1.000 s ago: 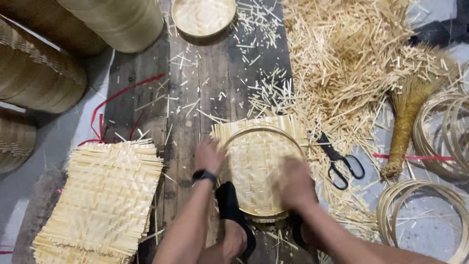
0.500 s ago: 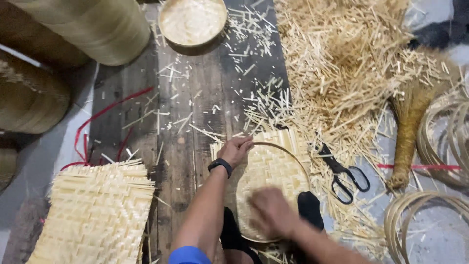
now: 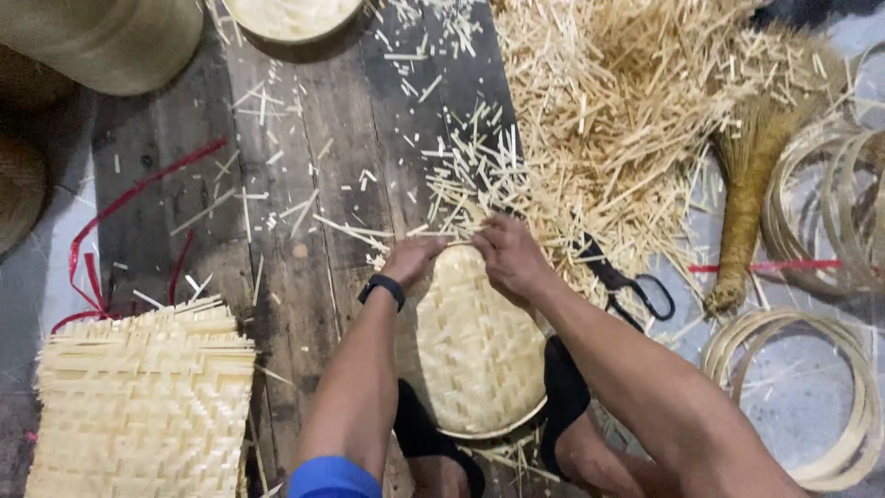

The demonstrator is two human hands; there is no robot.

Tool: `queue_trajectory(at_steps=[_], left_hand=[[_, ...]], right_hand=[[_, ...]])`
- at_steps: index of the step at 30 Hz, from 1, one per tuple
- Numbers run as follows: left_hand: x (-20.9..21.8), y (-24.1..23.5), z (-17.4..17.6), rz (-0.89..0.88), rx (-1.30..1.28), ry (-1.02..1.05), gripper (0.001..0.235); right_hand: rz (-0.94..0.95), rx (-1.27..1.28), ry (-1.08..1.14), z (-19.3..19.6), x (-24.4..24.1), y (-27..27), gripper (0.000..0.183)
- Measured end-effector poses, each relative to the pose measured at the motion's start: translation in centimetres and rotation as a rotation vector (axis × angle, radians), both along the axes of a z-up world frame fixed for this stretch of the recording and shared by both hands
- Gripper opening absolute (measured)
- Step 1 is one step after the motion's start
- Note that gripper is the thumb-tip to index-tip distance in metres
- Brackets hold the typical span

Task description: The person sits on the floor assembling round woven bamboo sieves. They trim the edge of a woven bamboo mat with scissors, bend a thin bamboo rim hoop around the mat, press the assembly into a round wooden mold, and set finished sieves onto a stack.

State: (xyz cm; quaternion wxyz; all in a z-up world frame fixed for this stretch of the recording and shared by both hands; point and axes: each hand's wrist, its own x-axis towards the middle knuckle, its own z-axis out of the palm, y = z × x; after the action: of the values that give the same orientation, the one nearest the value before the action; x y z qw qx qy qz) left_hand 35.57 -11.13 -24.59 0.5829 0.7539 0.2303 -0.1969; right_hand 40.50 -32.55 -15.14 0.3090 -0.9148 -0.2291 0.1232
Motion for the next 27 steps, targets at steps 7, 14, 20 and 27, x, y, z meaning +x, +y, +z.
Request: queue_trajectory(at_steps=[7, 14, 20, 27], left_hand=[[0.6, -0.2, 1.2, 0.058, -0.092, 0.127, 0.052], [-0.9, -0.3, 2.6, 0.132, -0.035, 0.125, 0.043], [-7.7, 1.2, -2.7, -0.005, 0.804, -0.499, 0.032], [-8.7, 3.0, -5.8, 0.256, 0.392, -0.245, 0.031]], right_hand=[[-0.458, -0.210, 0.524, 1.5, -2.0, -1.7, 0.065], [-0.420, -0.045, 0.410, -1.3, -1.7, -3.2, 0.065], [-0.346, -0.109, 0.263, -3.4, -2.6, -3.9, 0.065], [-0.259, 0.097, -0.219, -2.7, -1.5, -7.6, 0.040]])
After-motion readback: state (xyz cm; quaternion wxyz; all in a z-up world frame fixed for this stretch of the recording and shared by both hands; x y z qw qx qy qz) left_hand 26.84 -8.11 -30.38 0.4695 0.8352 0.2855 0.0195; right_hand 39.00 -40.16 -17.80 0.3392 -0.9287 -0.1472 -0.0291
